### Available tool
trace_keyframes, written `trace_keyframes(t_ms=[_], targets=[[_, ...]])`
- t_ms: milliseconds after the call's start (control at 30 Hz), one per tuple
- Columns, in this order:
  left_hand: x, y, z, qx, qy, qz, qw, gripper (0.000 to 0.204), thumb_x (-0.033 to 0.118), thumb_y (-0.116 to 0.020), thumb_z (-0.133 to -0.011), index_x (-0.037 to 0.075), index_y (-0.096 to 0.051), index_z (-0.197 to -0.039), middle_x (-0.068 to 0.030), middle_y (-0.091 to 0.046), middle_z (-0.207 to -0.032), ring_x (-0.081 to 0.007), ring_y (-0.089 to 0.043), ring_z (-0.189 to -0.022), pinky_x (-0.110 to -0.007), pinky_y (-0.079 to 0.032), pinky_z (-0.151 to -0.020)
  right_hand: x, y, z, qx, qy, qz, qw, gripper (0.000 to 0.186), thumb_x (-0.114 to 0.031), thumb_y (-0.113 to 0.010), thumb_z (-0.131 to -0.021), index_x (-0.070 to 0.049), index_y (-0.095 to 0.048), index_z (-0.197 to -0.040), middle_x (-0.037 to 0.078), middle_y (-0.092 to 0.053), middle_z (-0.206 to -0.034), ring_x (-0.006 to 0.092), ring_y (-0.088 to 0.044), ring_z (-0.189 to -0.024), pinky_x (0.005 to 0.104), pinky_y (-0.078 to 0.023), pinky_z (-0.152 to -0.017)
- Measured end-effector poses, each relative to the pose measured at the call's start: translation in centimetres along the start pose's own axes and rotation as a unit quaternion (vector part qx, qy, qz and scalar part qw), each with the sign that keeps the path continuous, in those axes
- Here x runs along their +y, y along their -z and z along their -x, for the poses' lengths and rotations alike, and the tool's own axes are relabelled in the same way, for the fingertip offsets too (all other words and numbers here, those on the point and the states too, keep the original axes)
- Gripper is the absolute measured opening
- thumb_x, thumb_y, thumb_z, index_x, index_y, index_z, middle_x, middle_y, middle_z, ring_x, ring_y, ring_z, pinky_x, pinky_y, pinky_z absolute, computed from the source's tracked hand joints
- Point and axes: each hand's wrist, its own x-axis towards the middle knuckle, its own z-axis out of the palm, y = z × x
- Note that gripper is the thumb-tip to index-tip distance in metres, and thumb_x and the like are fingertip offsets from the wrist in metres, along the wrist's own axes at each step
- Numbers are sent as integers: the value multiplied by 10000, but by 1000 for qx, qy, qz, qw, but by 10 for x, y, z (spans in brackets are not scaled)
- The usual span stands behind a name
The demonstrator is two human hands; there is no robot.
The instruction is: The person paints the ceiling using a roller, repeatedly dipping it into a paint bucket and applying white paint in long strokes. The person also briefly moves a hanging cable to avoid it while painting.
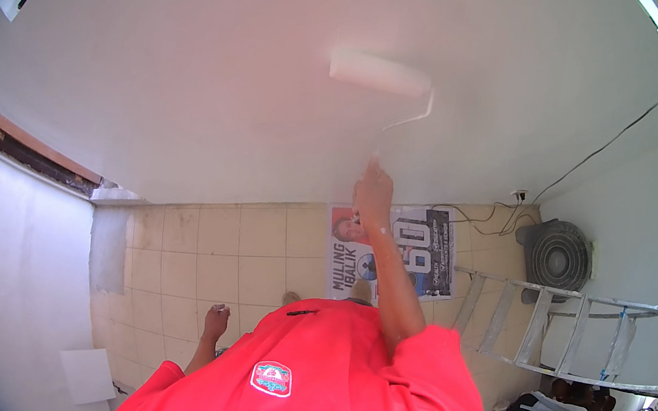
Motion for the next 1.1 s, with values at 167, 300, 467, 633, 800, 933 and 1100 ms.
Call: trace_keyframes(t_ms=[167, 300, 467, 633, 800, 933, 1100], targets=[[-15, -3, 11, 31, -28, -16, 999, 493, 329, -609, -980, -98, -649, -1223, -230, -759, -990, -332, -740, -986, -410, -567, -872, -48, 5, 12, 28, -15, -27, 999, 442, -312, -473, -1074, 9, -542, -777, 120, -515, -572, 217, -552, -483, 385, -439, -470], [-8, 4, 11, 18, 0, -5, 1000, 487, 325, -611, -975, -94, -654, -1218, -223, -760, -991, -335, -739, -987, -408, -566, -875, 0, 13, -6, 31, 73, 25, 997, 528, -489, -438, -1069, -69, -481, -754, 48, -452, -545, 166, -451, -411, 333, -369, -392], [2, -3, 8, 6, 10, -3, 1000, 471, 310, -617, -976, -92, -654, -1217, -204, -765, -974, -318, -744, -965, -403, -567, -875, 115, 12, -14, -2, 101, 27, 995, 627, -611, -441, -1062, -101, -441, -698, 9, -414, -524, 127, -399, -358, 302, -333, -337], [-23, 4, 7, 24, -12, -3, 1000, 475, 309, -619, -979, -94, -644, -1229, -205, -765, -979, -313, -746, -953, -401, -571, -865, 53, -21, 20, -69, -61, 44, 995, 316, -247, -427, -1058, 48, -538, -1035, 155, -514, -651, 306, -541, -550, 437, -458, -523], [-24, 13, 17, 36, 0, -8, 999, 454, 293, -613, -990, -92, -643, -1228, -201, -765, -971, -306, -746, -949, -399, -574, -851, 15, -27, 25, -5, -59, -52, 997, 500, -365, -412, -1102, -8, -511, -766, 79, -428, -560, 225, -436, -413, 397, -358, -405], [-21, 18, 20, 39, -3, -5, 999, 453, 293, -616, -992, -89, -641, -1235, -196, -765, -968, -301, -746, -944, -392, -572, -849, 6, -19, 32, -27, -117, -73, 990, 501, -388, -467, -1086, -45, -513, -724, 30, -407, -537, 153, -408, -403, 345, -310, -385], [-23, 20, 31, -3, 56, 25, 998, 469, 309, -649, -969, -49, -644, -1272, -270, -736, -1079, -386, -716, -1057, -449, -555, -910, 12, -30, 35, -32, -17, -60, 998, 637, -628, -434, -1055, -90, -435, -715, 5, -398, -520, 113, -393, -368, 288, -326, -336]])
